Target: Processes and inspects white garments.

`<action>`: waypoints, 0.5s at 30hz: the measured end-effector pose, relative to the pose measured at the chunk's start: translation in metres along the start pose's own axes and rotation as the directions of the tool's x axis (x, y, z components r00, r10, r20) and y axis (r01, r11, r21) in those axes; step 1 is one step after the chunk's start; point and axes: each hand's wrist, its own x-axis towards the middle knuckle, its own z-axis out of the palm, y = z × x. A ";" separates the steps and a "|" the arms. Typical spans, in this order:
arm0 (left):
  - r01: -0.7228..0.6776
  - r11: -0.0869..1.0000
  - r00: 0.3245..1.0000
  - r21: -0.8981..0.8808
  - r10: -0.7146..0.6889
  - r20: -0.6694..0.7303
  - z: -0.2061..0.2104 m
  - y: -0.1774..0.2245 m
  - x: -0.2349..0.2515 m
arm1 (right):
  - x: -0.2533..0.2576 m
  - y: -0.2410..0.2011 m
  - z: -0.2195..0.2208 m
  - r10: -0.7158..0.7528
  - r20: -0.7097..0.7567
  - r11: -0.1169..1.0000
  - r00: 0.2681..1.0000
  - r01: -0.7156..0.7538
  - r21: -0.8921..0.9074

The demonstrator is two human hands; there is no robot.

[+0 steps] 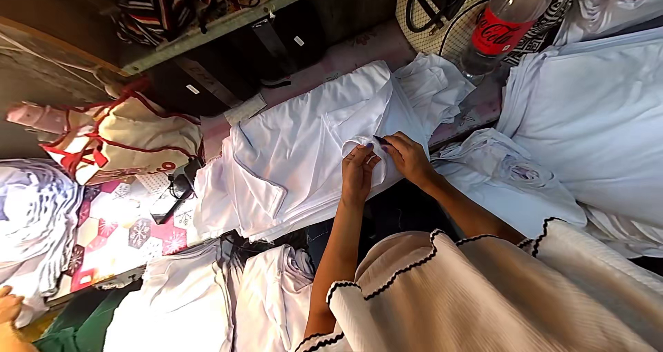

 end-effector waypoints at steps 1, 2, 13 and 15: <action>-0.009 0.999 1.000 0.033 0.009 0.007 -0.004 0.006 0.004 | -0.001 0.001 -0.005 0.033 0.004 0.999 0.999 -0.033 0.026; -0.050 0.996 0.999 0.077 0.050 0.002 -0.010 0.015 0.012 | -0.001 0.003 -0.011 0.067 0.010 0.997 0.998 -0.067 0.049; -0.564 0.512 0.779 0.648 0.589 0.213 -0.036 0.060 -0.003 | -0.057 0.054 -0.056 0.387 0.264 0.912 0.884 -0.325 -0.251; -0.588 0.362 0.799 0.724 0.400 0.449 -0.025 0.016 -0.012 | -0.051 0.051 -0.057 0.352 0.230 0.928 0.907 -0.306 -0.215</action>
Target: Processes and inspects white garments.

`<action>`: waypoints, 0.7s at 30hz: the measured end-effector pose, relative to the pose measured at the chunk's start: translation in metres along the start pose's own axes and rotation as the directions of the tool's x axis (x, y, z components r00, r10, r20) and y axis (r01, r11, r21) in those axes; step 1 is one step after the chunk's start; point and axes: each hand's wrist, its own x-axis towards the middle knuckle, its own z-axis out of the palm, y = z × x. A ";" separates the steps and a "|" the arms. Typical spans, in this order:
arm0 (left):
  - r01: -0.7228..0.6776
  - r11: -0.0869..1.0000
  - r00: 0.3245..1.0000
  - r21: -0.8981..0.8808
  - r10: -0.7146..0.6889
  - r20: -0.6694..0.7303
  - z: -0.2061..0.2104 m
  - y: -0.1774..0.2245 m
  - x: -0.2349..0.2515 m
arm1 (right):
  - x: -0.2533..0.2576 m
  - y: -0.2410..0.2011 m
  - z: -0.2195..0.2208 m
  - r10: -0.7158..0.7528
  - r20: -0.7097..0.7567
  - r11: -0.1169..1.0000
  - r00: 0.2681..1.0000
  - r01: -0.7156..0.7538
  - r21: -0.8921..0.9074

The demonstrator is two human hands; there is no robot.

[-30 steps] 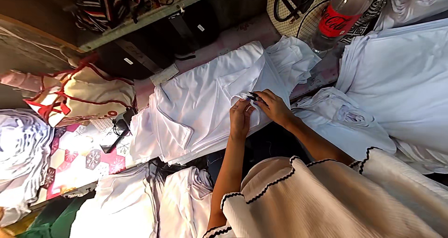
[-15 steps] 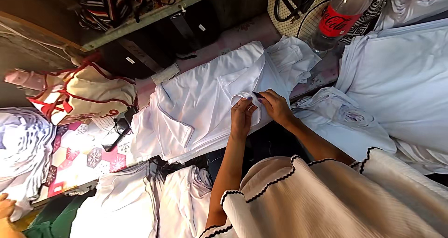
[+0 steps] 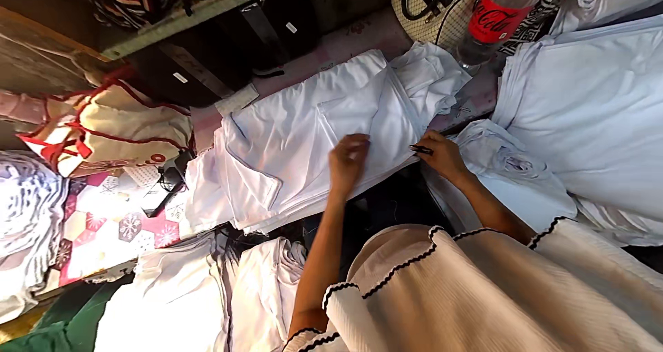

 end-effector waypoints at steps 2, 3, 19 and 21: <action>-0.056 0.984 0.981 0.167 0.023 0.194 0.032 -0.007 -0.010 | 0.008 -0.014 -0.011 -0.077 -0.036 0.997 0.996 0.078 0.029; -0.049 0.972 0.970 0.228 -0.008 0.244 0.043 -0.009 -0.012 | 0.012 -0.024 -0.019 -0.097 -0.028 0.995 0.995 0.098 0.034; 0.430 0.829 0.893 0.359 -0.330 -0.307 -0.050 -0.037 -0.014 | 0.014 -0.112 0.025 0.088 0.329 0.993 0.940 -0.055 -0.108; 0.438 0.833 0.879 0.339 -0.317 -0.357 -0.054 -0.038 -0.023 | 0.004 -0.105 0.021 0.110 0.461 0.994 0.881 -0.111 -0.024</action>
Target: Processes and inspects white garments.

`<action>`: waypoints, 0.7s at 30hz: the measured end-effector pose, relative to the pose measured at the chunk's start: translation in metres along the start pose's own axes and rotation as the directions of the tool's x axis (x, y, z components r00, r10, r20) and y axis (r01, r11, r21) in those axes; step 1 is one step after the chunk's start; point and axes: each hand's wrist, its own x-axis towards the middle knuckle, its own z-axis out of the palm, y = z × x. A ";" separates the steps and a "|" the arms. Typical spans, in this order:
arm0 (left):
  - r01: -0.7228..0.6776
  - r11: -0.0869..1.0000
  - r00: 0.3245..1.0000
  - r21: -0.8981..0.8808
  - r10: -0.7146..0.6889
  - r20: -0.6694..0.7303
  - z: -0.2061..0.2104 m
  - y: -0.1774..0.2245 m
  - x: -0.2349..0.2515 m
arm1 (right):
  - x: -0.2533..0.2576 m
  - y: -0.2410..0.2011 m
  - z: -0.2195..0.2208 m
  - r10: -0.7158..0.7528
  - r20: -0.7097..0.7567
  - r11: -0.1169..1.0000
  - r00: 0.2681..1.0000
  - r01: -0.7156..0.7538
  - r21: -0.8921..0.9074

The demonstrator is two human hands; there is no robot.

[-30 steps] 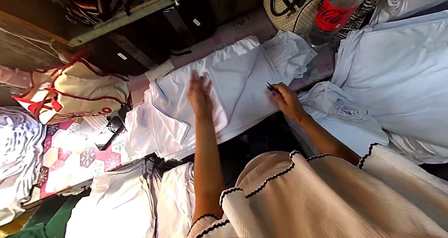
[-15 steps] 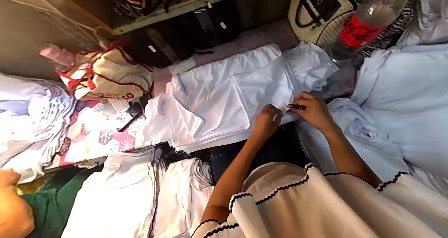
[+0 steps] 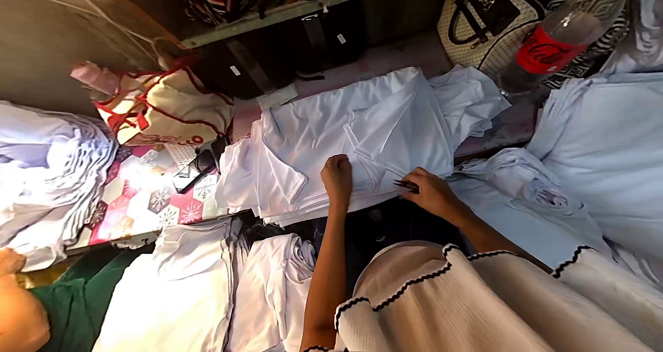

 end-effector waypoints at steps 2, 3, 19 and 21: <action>-0.166 0.982 0.976 -0.088 0.151 -0.156 0.002 0.015 -0.016 | -0.005 0.006 -0.004 -0.020 -0.031 0.993 0.999 0.023 0.112; -0.264 0.955 0.950 -0.134 0.234 -0.205 0.005 0.026 -0.025 | -0.006 0.007 -0.009 -0.024 -0.060 0.989 0.998 0.033 0.143; -0.081 0.961 0.989 0.264 0.045 0.141 0.057 0.045 -0.027 | -0.021 0.066 -0.015 0.143 -0.388 0.988 0.910 -0.109 0.110; -0.027 0.933 0.964 0.359 -0.071 0.258 0.061 0.054 -0.019 | -0.026 0.075 -0.008 0.185 -0.440 0.981 0.879 -0.143 0.129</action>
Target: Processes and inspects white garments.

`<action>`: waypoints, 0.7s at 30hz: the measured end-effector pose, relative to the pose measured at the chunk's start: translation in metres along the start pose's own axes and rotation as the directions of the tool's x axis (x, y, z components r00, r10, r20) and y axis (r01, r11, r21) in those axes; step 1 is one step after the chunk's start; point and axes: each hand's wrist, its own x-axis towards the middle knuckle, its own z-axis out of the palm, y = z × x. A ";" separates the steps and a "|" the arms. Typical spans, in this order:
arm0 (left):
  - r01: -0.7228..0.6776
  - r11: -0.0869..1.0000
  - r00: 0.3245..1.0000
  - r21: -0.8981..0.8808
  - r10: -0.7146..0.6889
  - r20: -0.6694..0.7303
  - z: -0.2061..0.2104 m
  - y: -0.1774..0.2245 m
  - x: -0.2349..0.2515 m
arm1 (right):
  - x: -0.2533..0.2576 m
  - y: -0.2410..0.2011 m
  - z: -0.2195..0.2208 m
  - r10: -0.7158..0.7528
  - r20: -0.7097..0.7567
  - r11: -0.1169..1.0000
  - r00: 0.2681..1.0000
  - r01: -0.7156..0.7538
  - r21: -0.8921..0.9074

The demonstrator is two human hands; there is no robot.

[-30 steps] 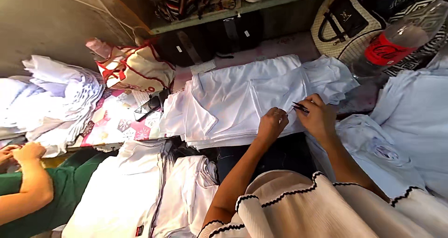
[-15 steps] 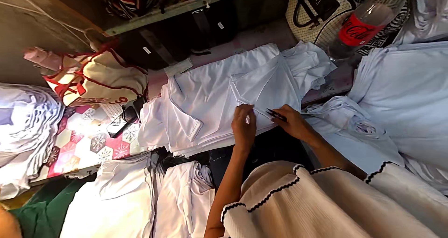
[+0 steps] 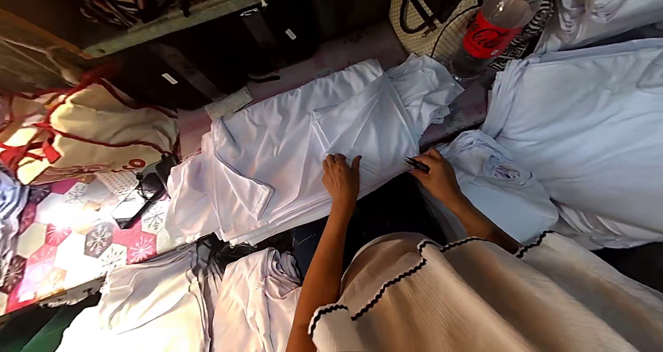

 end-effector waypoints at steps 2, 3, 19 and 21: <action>-0.010 0.998 0.997 -0.057 0.014 0.075 -0.006 0.004 0.017 | -0.001 0.009 0.005 0.007 -0.059 1.000 0.998 -0.008 -0.022; -0.038 0.990 0.998 -0.136 0.046 0.050 -0.013 0.002 0.027 | 0.000 0.014 0.008 0.000 -0.078 0.999 0.997 -0.003 -0.034; -0.564 0.795 0.825 -0.223 0.537 -0.173 0.021 0.030 -0.018 | 0.025 -0.026 0.015 -0.496 -0.327 0.858 0.804 0.511 -0.045; -0.504 0.846 0.850 -0.174 0.449 -0.277 0.008 0.012 0.000 | 0.031 -0.028 0.028 -0.538 -0.271 0.841 0.798 0.532 -0.100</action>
